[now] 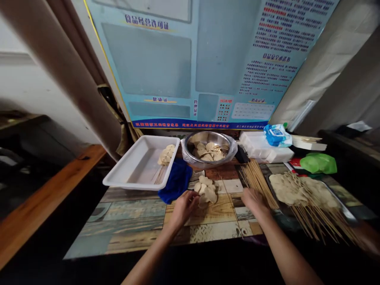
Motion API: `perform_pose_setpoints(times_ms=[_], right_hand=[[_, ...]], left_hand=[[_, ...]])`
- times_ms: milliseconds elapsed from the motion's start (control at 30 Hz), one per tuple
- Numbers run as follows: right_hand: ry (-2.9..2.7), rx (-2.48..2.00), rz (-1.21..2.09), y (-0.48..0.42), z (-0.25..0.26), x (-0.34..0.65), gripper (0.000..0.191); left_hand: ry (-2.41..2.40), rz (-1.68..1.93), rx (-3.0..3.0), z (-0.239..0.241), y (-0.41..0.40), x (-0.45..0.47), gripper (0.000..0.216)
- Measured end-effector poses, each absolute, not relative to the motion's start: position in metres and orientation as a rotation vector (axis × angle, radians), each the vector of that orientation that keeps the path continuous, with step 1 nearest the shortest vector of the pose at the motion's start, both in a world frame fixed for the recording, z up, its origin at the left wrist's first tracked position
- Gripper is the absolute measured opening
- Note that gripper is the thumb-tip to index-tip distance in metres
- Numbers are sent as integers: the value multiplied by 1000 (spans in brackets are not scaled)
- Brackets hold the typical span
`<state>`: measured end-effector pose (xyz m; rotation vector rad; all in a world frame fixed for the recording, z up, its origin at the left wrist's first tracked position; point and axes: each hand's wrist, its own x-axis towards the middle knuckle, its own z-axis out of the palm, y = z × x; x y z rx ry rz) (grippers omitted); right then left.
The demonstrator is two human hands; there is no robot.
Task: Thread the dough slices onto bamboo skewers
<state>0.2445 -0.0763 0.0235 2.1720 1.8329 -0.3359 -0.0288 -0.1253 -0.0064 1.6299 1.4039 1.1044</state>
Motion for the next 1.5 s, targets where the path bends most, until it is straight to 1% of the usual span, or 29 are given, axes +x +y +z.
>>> perform_pose_setpoints(times_ms=[167, 267, 367, 500, 600, 667, 733, 833, 900, 967, 1033, 1100, 1200, 1500], right_hand=[[1901, 2130, -347, -71, 33, 259, 25], [2041, 2086, -373, -90, 37, 260, 26], [2154, 2023, -454, -115, 30, 243, 28], [2117, 2079, -484, -128, 15, 223, 25], [2091, 2140, -482, -123, 12, 227, 19], [2129, 2174, -477, -123, 16, 235, 13], [2224, 2182, -486, -129, 20, 239, 9], [2409, 2117, -552, -153, 24, 234, 23], [2525, 2034, -616, -174, 23, 224, 29], [2663, 1940, -744, -194, 21, 214, 30], [2798, 1869, -907, -211, 17, 205, 37], [2894, 1829, -1018, -222, 13, 200, 40], [2935, 1767, -1045, -230, 7, 195, 39], [3042, 1668, -890, -234, 6, 191, 44]], left_hand=[[1377, 1023, 1923, -7, -110, 1, 18], [1308, 940, 2051, -12, -106, 9, 17], [1287, 885, 2088, -17, -102, 12, 19], [1281, 894, 2024, -13, -99, 15, 14], [1328, 998, 1930, -2, -97, 16, 9], [1337, 1095, 1730, 6, -97, 13, 13], [1261, 1120, 1411, 11, -99, 9, 21], [1062, 1082, 912, 13, -106, 0, 29], [963, 1084, 712, 14, -112, -7, 32], [924, 1092, 613, 13, -119, -14, 35], [913, 1101, 570, 13, -123, -21, 36], [906, 1106, 552, 12, -126, -28, 32], [913, 1125, 531, 10, -128, -38, 26], [935, 1152, 601, 17, -136, -54, 34]])
